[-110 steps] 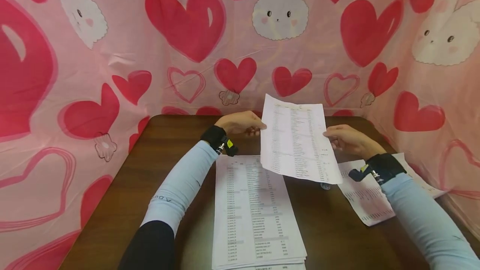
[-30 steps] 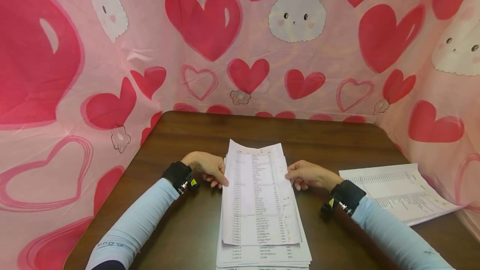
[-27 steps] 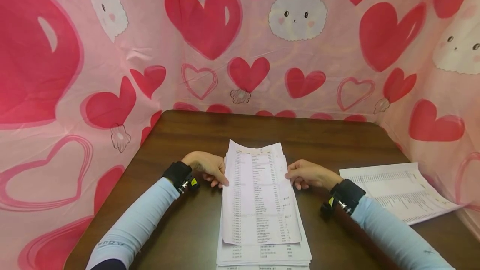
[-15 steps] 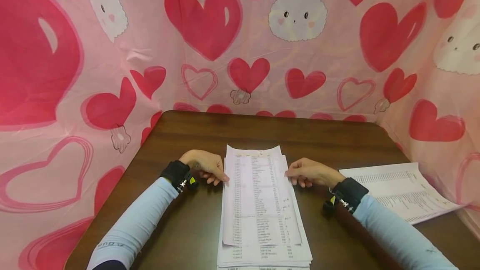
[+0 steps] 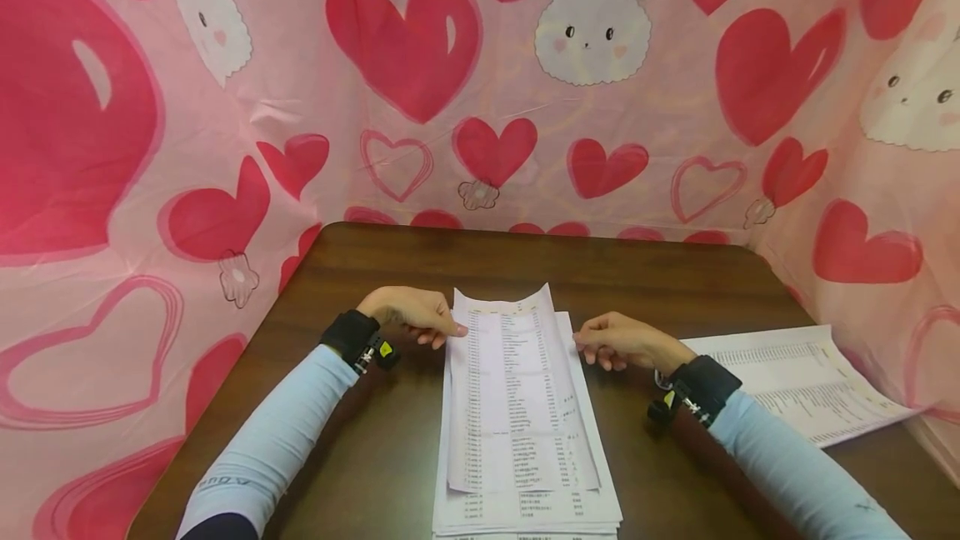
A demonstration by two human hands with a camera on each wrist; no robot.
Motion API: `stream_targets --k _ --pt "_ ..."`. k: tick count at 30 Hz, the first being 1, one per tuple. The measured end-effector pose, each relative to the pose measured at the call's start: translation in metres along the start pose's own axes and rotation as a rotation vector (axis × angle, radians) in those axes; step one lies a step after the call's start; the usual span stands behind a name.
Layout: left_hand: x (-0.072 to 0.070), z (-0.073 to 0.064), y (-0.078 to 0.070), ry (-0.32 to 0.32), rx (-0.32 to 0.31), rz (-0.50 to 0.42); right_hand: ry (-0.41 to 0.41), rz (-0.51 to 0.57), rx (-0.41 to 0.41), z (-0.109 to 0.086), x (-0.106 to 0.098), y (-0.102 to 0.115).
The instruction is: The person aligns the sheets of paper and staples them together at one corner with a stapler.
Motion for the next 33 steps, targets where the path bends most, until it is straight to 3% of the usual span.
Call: stream_targets --k 5,11,19,28,33 --pt "-0.006 0.005 -0.012 -0.031 0.012 -0.006 -0.004 0.001 -0.023 -0.005 -0.008 0.002" --pt "-0.013 0.014 -0.028 -0.103 0.102 0.014 -0.029 -0.006 -0.025 -0.014 -0.023 0.005" --pt "-0.025 0.024 -0.072 -0.201 0.173 0.026 -0.08 0.016 -0.035 -0.035 -0.06 0.006" --pt "-0.018 0.046 -0.12 -0.199 0.268 0.056 -0.254 -0.034 0.008 -0.07 -0.124 -0.003" --pt "-0.006 0.061 -0.148 -0.177 0.318 0.061 -0.323 -0.199 0.021 -0.096 -0.151 -0.005"
Point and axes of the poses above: each hand's wrist, its own z-axis towards the middle knuckle, its own x-axis out of the palm, y = z × x, the point moved 9 cm from there along z, towards the middle knuckle, and after that the axes turned 8 degrees about -x, right-handed, at the moved point
